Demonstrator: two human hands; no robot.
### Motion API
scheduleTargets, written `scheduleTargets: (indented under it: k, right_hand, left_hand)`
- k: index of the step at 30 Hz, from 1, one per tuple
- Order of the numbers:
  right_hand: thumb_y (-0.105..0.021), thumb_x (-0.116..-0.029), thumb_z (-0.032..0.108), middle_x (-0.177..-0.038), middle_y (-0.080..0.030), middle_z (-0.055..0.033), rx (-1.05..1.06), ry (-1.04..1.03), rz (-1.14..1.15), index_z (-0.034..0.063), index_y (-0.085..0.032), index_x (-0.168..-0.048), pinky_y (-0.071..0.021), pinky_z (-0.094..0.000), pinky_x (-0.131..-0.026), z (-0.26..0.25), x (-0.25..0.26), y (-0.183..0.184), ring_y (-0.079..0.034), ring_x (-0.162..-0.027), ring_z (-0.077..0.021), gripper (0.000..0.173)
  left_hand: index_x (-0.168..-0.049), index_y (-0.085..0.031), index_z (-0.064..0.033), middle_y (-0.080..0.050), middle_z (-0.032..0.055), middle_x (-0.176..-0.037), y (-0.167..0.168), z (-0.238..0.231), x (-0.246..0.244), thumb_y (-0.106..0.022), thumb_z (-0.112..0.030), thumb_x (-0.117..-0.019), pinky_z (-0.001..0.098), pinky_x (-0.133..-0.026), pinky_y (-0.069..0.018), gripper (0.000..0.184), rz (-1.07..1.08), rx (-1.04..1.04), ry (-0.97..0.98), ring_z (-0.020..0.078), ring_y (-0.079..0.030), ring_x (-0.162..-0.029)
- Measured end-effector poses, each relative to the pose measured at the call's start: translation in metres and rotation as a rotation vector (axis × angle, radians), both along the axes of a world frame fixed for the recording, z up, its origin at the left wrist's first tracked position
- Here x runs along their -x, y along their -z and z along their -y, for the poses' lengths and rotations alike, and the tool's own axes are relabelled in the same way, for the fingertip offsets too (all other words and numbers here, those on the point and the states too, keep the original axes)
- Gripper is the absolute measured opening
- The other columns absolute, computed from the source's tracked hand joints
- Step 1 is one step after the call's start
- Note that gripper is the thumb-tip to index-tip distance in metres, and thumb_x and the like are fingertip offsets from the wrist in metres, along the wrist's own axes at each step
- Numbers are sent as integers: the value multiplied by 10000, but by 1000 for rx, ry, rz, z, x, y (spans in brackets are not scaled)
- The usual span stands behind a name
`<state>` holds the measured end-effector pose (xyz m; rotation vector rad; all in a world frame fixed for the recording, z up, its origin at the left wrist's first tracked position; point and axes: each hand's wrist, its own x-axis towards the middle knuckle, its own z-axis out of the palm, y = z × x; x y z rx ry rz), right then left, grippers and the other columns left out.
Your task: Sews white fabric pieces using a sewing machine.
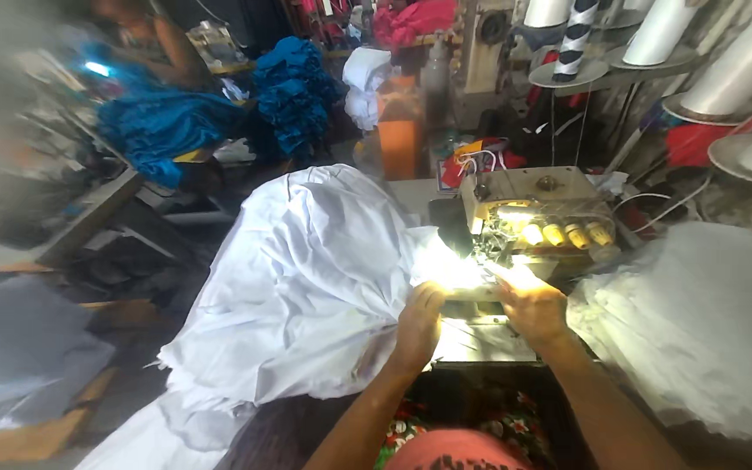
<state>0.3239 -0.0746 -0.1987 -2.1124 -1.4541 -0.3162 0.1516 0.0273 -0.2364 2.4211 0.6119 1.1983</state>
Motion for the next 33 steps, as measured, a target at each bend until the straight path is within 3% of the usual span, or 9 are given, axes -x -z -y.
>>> scheduleTargets:
  k: [9,14,16,18,21,23,26,29,33]
  right_hand:
    - [-649,-964,92,-885,-716,-203,19,-4,19,101,-788,-1111,-548,-553,-572,-18,17,2,-705,-700,-398,203]
    - [-654,-974,237,-1031,-735,-190,-26,-22,-12,127,-746,-1247,-564,-570,-708,37,-23,26,-712,-872,-416,309]
    - [-636,-989,212,-1100,-725,-213,43,29,-5,107,-734,-1266,-497,-660,-838,54,-43,46,-678,-1011,-468,312]
    - [-601,-1018,209,-1215,-699,-232,154,57,3,100,-721,-1283,-351,-758,-1028,66,-60,71,-600,-1207,-516,310]
    - [-531,-1050,219,-1376,-613,-263,180,73,42,69,-688,-1325,-212,-798,-1102,68,-61,86,-487,-1341,-550,351]
    - [-546,-1020,202,-1364,-625,-253,44,31,81,49,-690,-1313,-293,-783,-1070,57,-44,78,-536,-1299,-535,361]
    - [-580,-1006,192,-1271,-693,-203,-129,-153,131,65,-735,-1235,-480,-651,-991,26,-11,57,-630,-1208,-465,304]
    - [-599,-987,120,-1285,-692,-170,-197,-323,194,99,-751,-1204,-489,-569,-1021,-7,10,45,-630,-1230,-399,266]
    - [-544,-993,78,-1360,-650,-179,-274,-385,142,86,-724,-1250,-427,-570,-1093,-34,14,50,-577,-1305,-402,313]
  left_hand:
    - [-1022,-749,-9,-749,127,-1009,-6,4,12,-556,113,-870,385,-968,-553,274,24,44,84,271,-704,-1057]
    - [-1170,-723,-57,-719,112,-970,-14,15,51,-565,4,-846,574,-1079,-424,365,-151,-42,167,288,-696,-996]
    - [-1214,-715,-153,-699,55,-903,2,20,63,-570,-165,-885,590,-1077,-392,360,-245,-192,118,245,-690,-921]
    - [-1190,-733,-227,-631,21,-765,23,22,68,-566,-298,-966,529,-1007,-436,288,-276,-334,12,217,-643,-757]
    - [-1044,-781,-233,-597,25,-674,32,21,71,-585,-282,-993,478,-934,-459,209,-232,-375,-77,214,-612,-659]
    - [-1053,-774,-228,-613,22,-703,24,23,73,-586,-269,-1003,464,-953,-450,199,-187,-362,-68,202,-622,-686]
    - [-1232,-697,-204,-663,28,-807,13,19,78,-577,-371,-1029,457,-999,-441,289,-220,-363,20,196,-656,-778]
    - [-1215,-650,-143,-706,59,-999,28,7,91,-629,-301,-1015,541,-1131,-369,256,-181,-332,80,186,-687,-1007]
    - [-1104,-602,-169,-671,24,-1055,38,9,102,-628,-250,-1022,530,-1212,-250,118,-41,-342,-10,148,-616,-1174]
